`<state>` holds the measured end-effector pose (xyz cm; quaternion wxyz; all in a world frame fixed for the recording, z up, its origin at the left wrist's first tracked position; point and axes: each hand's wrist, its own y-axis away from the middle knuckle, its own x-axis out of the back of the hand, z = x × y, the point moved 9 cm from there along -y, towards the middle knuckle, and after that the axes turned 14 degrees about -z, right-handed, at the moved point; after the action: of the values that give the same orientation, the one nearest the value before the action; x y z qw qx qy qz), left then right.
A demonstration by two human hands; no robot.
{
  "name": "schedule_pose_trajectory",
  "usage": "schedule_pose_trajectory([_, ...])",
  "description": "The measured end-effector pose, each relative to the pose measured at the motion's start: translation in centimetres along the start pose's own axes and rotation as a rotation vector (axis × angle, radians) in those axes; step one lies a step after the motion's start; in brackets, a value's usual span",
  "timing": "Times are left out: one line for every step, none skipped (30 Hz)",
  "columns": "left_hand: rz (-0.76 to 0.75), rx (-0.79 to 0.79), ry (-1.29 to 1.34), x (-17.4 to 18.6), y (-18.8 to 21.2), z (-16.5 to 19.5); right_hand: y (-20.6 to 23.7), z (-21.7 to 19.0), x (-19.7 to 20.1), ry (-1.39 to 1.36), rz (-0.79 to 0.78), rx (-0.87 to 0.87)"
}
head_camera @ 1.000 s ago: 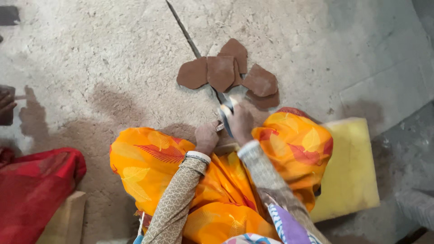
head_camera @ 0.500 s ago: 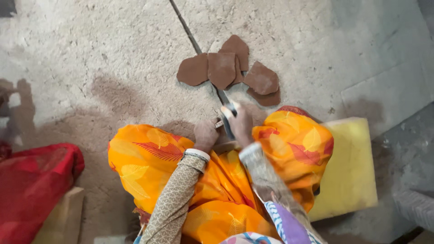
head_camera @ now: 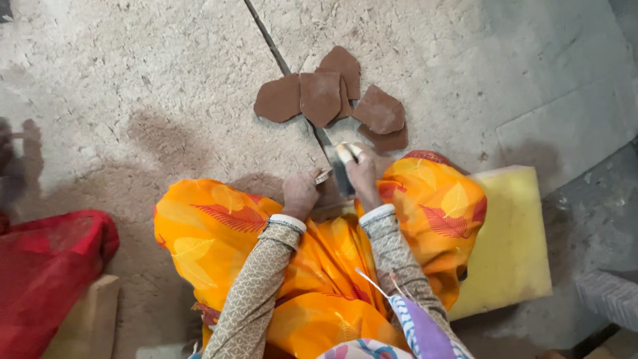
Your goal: The person sits on the floor and sands brown leather pieces one at a time using a sanding block, rubbing the surfaces and edges and setting finished pieces on the floor beside them.
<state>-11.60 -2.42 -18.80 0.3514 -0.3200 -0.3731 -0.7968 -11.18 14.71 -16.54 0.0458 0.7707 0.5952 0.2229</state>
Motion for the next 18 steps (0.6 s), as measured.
schedule_pose_trajectory([0.000,-0.011,-0.017,-0.1,0.0,0.1,0.4,-0.5,-0.3,0.097,0.020,0.020])
schedule_pose_trajectory([0.001,-0.002,0.020,0.0,0.0,0.0,0.8,-1.1,-0.6,0.191,0.043,0.043])
schedule_pose_trajectory([0.007,0.006,0.056,0.1,0.0,-0.1,1.2,-1.6,-1.0,0.285,0.068,0.071])
schedule_pose_trajectory([0.014,0.011,0.093,0.2,0.0,-0.2,1.8,-2.5,-1.1,0.353,0.119,0.146])
schedule_pose_trajectory([0.002,0.029,0.051,0.2,-0.1,-0.2,2.6,-3.4,-1.3,0.423,0.170,0.220])
schedule_pose_trajectory([-0.017,0.049,0.013,0.2,-0.1,-0.3,3.4,-4.3,-1.4,0.495,0.218,0.286])
schedule_pose_trajectory([-0.041,0.066,-0.023,0.1,-0.2,-0.3,3.5,-3.6,-1.9,0.441,0.127,0.235])
schedule_pose_trajectory([-0.036,0.053,0.009,0.1,-0.2,-0.3,3.8,-3.0,-2.4,0.388,0.038,0.190])
schedule_pose_trajectory([-0.023,0.046,0.045,0.3,-0.2,-0.3,4.2,-2.4,-3.0,0.337,-0.058,0.153])
schedule_pose_trajectory([-0.009,0.050,0.084,0.4,-0.2,-0.5,4.8,-2.5,-3.7,0.358,-0.144,0.176])
schedule_pose_trajectory([-0.082,0.087,0.024,-0.2,-0.3,-0.8,5.5,-2.4,-4.4,0.378,-0.240,0.194])
schedule_pose_trajectory([-0.159,0.124,-0.035,-0.8,-0.4,-1.1,6.2,-2.3,-5.1,0.395,-0.337,0.208])
schedule_pose_trajectory([-0.240,0.155,-0.096,-1.4,-0.4,-1.3,6.9,-2.3,-5.6,0.532,-0.378,0.239])
schedule_pose_trajectory([-0.194,0.131,-0.026,-1.0,-0.4,-1.1,7.4,-2.3,-6.1,0.670,-0.412,0.270])
schedule_pose_trajectory([-0.144,0.101,0.041,-0.5,-0.3,-0.9,7.9,-2.3,-6.6,0.809,-0.439,0.304])
schedule_pose_trajectory([-0.092,0.067,0.106,0.1,-0.2,-0.6,7.8,-2.2,-6.2,0.878,-0.385,0.284])
schedule_pose_trajectory([-0.073,0.039,0.071,0.3,-0.2,-0.1,7.7,-2.0,-5.8,0.945,-0.330,0.261])
schedule_pose_trajectory([-0.058,0.014,0.038,0.6,0.0,0.3,7.5,-1.9,-5.5,1.010,-0.277,0.234])
